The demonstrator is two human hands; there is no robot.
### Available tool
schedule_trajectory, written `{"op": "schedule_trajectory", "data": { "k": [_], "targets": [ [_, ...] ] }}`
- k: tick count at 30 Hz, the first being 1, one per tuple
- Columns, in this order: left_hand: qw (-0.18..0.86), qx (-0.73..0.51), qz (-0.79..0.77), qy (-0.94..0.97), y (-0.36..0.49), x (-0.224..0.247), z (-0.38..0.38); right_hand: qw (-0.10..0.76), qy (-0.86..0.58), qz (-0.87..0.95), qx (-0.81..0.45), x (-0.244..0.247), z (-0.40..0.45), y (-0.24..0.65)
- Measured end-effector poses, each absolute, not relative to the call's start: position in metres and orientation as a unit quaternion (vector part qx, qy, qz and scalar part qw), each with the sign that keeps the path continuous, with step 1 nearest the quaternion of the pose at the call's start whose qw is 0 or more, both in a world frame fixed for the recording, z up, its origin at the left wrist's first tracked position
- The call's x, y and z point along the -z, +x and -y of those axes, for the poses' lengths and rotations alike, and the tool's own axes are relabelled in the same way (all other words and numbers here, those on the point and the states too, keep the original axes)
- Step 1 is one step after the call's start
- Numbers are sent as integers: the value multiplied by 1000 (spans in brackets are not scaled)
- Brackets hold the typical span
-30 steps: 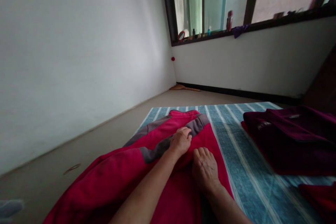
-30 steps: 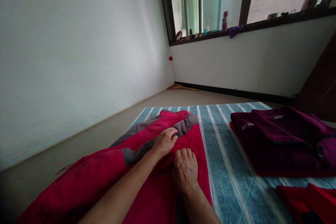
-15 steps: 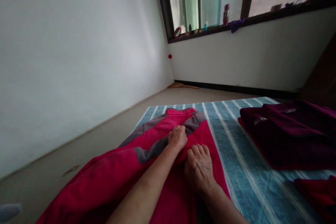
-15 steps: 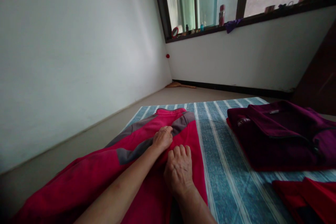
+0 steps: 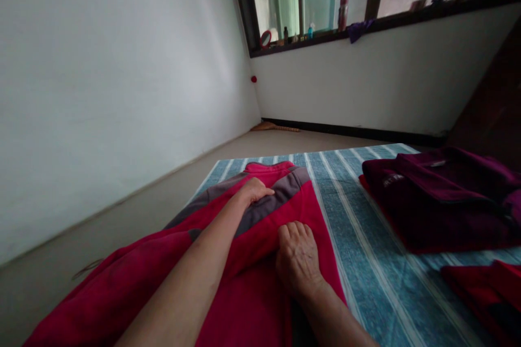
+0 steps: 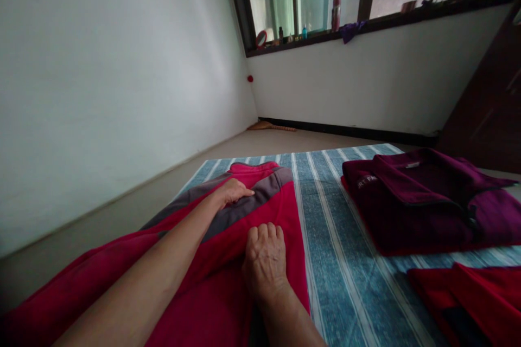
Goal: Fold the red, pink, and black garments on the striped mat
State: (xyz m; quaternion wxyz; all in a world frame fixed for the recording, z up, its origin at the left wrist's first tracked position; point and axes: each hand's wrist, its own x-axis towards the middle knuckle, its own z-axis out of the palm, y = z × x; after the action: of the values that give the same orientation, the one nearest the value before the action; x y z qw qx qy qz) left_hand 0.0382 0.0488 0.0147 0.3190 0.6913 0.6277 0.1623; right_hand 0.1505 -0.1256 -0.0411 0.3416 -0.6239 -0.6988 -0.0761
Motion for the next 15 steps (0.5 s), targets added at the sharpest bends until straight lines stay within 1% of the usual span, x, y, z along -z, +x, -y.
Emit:
{"op": "schedule_trajectory", "data": {
  "k": [4, 8, 12, 15],
  "targets": [
    [345, -151, -605, 701, 42, -16, -43, 332, -626, 701, 78, 43, 124, 151],
    [327, -166, -602, 709, 46, -14, -46, 330, -621, 708, 75, 41, 125, 152],
    [312, -183, -595, 717, 47, -11, -49, 355, -606, 709, 72, 37, 126, 152],
    [348, -177, -585, 711, 43, -14, -49, 369, -603, 703, 72, 37, 126, 152]
  ]
}}
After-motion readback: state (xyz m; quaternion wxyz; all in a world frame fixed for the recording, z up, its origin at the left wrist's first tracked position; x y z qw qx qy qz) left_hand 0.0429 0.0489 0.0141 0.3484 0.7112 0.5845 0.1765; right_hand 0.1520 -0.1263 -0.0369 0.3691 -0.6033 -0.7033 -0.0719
